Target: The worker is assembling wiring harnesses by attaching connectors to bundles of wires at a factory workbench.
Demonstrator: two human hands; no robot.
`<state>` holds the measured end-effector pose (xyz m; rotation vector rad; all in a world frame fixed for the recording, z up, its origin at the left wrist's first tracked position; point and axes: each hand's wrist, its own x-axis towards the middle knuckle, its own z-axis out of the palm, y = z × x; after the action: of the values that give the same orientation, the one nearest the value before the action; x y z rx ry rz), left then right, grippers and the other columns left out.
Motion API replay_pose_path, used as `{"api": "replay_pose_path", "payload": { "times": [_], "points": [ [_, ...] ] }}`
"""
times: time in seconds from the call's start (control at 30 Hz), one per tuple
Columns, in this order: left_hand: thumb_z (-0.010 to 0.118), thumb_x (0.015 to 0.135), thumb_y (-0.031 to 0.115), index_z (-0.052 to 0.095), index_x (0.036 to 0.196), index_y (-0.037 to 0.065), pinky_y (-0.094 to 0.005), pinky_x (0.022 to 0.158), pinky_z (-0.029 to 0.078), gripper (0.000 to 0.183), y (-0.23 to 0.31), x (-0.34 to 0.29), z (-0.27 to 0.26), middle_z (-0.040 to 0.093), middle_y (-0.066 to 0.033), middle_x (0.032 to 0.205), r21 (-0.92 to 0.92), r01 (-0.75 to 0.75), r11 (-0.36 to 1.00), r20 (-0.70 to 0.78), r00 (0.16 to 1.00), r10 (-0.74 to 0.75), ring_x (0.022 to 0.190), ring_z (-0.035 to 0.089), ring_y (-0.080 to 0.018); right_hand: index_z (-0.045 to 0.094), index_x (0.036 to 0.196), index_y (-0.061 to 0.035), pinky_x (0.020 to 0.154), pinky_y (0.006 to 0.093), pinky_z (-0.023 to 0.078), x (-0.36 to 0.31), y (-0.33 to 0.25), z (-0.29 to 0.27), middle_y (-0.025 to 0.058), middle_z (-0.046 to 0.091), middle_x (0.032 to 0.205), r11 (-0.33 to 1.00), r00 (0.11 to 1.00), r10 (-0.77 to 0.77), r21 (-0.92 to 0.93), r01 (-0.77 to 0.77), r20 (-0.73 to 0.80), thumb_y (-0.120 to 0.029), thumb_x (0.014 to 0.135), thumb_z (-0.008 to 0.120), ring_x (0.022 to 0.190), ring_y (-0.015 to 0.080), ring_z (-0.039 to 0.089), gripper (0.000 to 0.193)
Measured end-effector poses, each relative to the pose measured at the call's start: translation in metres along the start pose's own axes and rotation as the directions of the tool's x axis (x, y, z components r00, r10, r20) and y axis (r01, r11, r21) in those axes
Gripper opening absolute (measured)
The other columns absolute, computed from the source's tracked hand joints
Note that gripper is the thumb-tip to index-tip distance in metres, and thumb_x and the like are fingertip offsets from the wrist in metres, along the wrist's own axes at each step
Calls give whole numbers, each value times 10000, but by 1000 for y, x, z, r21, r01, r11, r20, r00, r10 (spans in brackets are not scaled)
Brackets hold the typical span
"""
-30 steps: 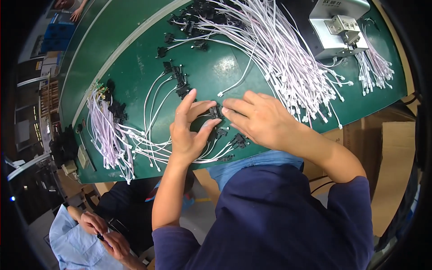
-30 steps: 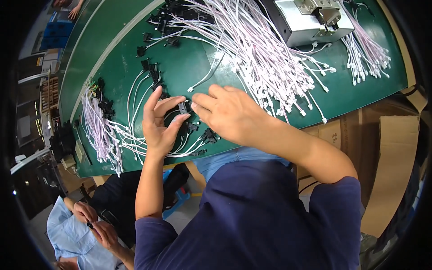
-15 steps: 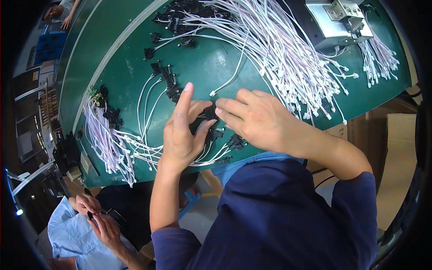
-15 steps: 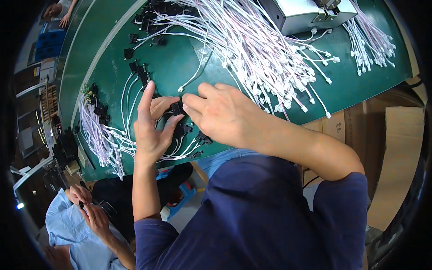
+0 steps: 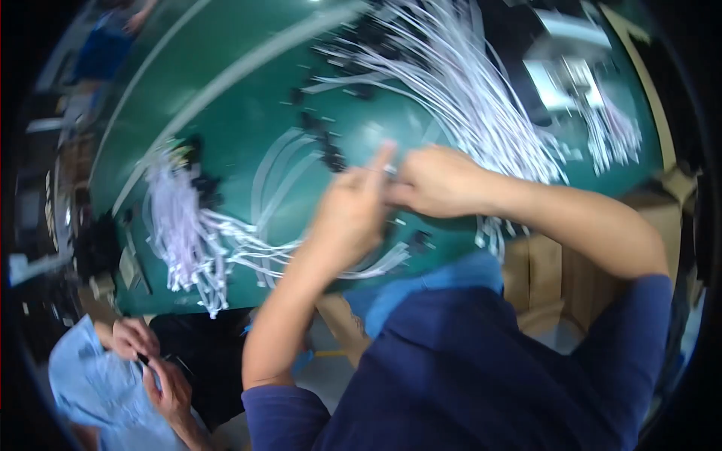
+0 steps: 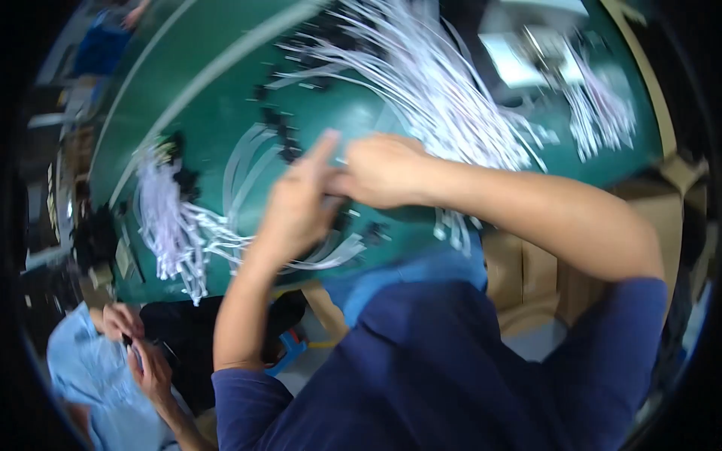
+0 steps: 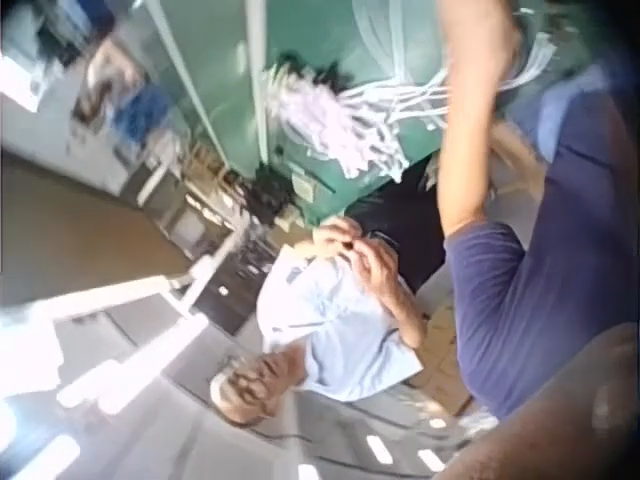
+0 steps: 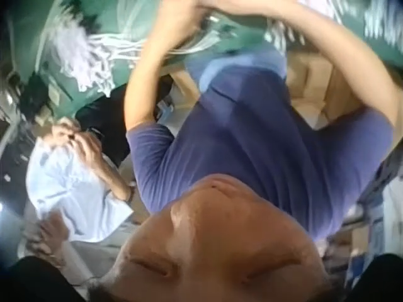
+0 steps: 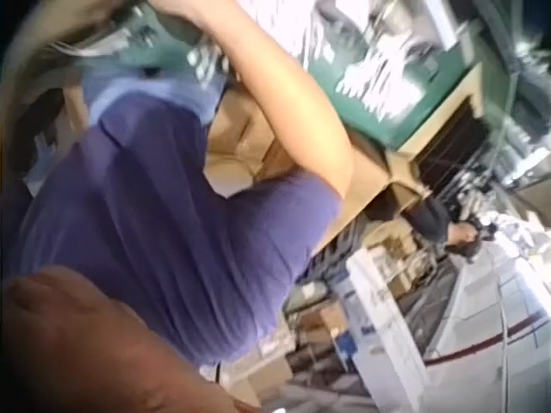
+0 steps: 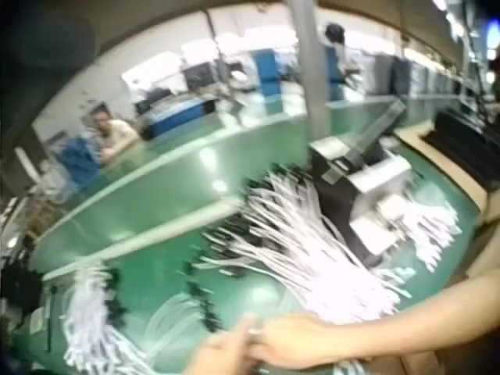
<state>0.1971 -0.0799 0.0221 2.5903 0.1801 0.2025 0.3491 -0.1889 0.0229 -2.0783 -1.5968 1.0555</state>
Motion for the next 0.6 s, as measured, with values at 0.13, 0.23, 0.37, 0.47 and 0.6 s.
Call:
{"api": "replay_pose_path", "payload": {
  "times": [0.13, 0.23, 0.37, 0.47, 0.6],
  "points": [
    [460, 917, 182, 661, 872, 0, -410, 680, 517, 275, -8, -20, 11, 679, -172, 830, -377, 85, 922, -30, 994, -104, 738, 652, -331, 645, 839, -51, 649, 415, 495, 33, -20, -10, 136, 627, 622, 991, 937, -90, 122, 52, 339, -209, 831, 572, 597, 306, 620, 175],
    [329, 1004, 358, 681, 693, 13, -369, 647, 533, 583, 16, -6, 14, 634, -139, 551, -730, 303, 613, 81, 929, -362, 610, 669, -268, 718, 785, -90, 546, 336, 490, 31, 75, 3, 49, 681, 725, 977, 933, -128, 206, 60, 337, -91, 783, 663, 614, 151, 628, 56],
    [392, 971, 222, 502, 1173, -56, -466, 728, 504, 361, 11, 5, 80, 617, -251, 864, -73, 70, 995, -374, 923, -92, 789, 619, -396, 665, 840, -43, 715, 355, 527, 95, -40, -23, 53, 665, 723, 997, 842, 35, -83, 11, 538, -102, 831, 611, 680, 185, 636, 80],
    [414, 953, 202, 451, 1232, -36, -458, 734, 492, 368, -1, 6, 75, 614, -236, 879, -48, 70, 996, -431, 898, -84, 797, 607, -384, 679, 855, -55, 677, 356, 520, 112, -102, -33, 73, 673, 733, 981, 888, -16, -166, 104, 460, -168, 843, 610, 674, 198, 644, 133],
    [444, 930, 174, 382, 1310, -11, -447, 743, 475, 427, -1, 6, 73, 611, -215, 898, -48, -32, 998, -424, 906, 9, 807, 591, -369, 698, 874, -72, 626, 358, 510, 97, -128, -45, 99, 685, 747, 969, 957, -27, -227, 96, 288, -256, 858, 608, 665, 215, 654, 206]
  ]
}}
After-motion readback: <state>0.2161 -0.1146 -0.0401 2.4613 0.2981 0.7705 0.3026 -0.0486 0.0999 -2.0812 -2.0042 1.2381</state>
